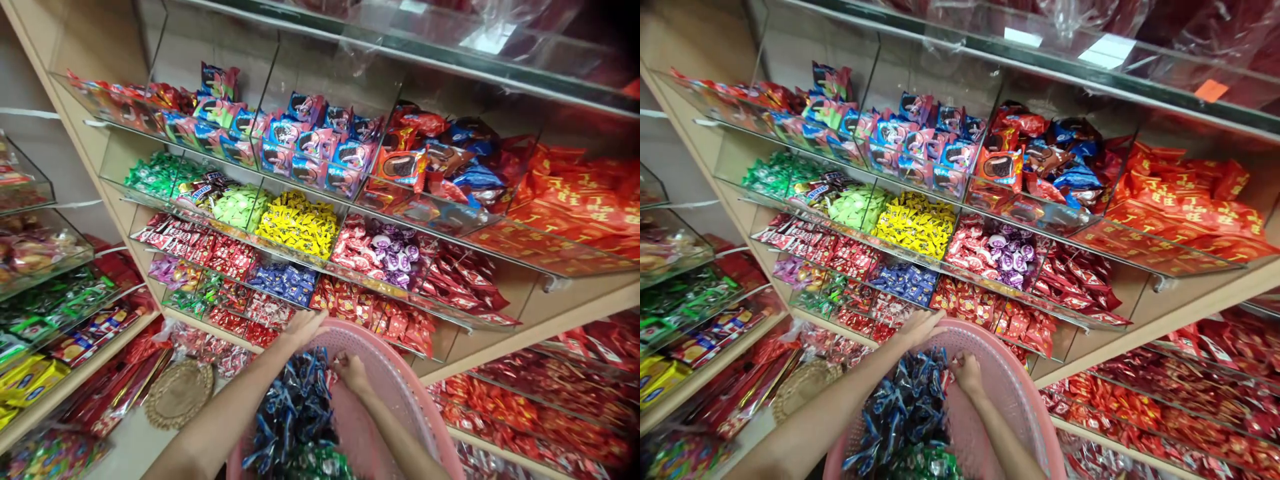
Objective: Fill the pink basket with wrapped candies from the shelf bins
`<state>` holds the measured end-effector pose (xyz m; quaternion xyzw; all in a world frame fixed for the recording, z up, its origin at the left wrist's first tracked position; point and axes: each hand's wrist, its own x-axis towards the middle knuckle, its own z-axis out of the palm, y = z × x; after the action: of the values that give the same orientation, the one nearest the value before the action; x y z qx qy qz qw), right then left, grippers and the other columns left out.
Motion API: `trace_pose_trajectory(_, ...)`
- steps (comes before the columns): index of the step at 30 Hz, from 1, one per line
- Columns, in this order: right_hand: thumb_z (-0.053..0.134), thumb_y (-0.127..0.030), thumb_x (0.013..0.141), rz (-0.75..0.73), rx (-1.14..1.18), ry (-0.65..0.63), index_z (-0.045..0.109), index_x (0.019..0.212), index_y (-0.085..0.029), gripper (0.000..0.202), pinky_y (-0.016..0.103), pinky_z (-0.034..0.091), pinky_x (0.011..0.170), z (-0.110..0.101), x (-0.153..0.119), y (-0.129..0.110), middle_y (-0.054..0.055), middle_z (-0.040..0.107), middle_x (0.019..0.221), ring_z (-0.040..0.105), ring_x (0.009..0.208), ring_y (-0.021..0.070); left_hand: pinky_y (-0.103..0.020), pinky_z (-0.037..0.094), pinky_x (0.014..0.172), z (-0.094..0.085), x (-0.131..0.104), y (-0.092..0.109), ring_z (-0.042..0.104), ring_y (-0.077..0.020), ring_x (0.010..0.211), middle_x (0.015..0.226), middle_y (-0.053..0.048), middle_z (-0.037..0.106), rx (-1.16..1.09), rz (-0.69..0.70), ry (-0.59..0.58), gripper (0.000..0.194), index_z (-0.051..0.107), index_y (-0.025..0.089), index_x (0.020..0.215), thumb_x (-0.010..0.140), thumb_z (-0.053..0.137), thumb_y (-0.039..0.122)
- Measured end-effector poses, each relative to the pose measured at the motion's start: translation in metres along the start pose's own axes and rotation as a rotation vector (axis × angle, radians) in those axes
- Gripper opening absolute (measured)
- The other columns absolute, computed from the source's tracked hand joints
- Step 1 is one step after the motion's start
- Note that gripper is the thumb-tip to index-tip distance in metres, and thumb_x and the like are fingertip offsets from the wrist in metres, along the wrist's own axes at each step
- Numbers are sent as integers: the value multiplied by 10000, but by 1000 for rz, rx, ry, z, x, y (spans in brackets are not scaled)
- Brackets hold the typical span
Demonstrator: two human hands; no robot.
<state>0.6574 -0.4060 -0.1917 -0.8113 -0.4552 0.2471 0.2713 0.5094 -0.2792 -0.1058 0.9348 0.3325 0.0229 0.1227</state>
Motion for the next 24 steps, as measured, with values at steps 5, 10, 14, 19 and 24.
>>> trace_pose_trajectory(5, 489, -188, 728, -63, -115, 17, 573, 833, -197, 135, 246, 414, 696, -10, -26, 21, 34, 658, 817, 603, 774, 182, -324, 452, 798, 12, 1, 32, 614, -254, 957, 975, -99, 662, -47, 79, 8, 440, 475, 241, 1187, 869, 375, 528)
trace_pose_trajectory(10, 446, -207, 781, -105, -230, 45, 569, 994, -187, 247, 255, 404, 838, -19, -50, 26, 78, 619, 1040, 569, 993, 197, -331, 448, 803, 13, -1, 57, 609, -250, 956, 993, -98, 656, -73, 144, 0, 419, 481, 237, 1187, 869, 402, 499)
trace_pose_trajectory(14, 367, -229, 845, -75, -332, 60, 552, 1041, -158, 279, 264, 422, 801, -25, -66, 25, 114, 577, 1066, 572, 960, 199, -337, 449, 791, 10, -3, 73, 609, -252, 939, 979, -98, 655, -70, 163, -13, 399, 498, 229, 1156, 866, 413, 489)
trace_pose_trajectory(19, 313, -243, 886, -53, -438, 92, 554, 1059, -145, 313, 279, 415, 826, -30, -82, 26, 132, 552, 1063, 552, 990, 216, -323, 452, 763, 9, -4, 87, 619, -242, 916, 963, -92, 662, -69, 199, -21, 400, 489, 229, 1168, 865, 422, 481)
trace_pose_trajectory(24, 307, -285, 906, -21, -512, 131, 599, 1001, -209, 316, 283, 421, 809, -35, -97, 29, 102, 544, 1032, 535, 1000, 217, -329, 453, 763, 14, -1, 101, 618, -247, 933, 979, -98, 666, -70, 242, -17, 399, 492, 221, 1168, 865, 431, 472)
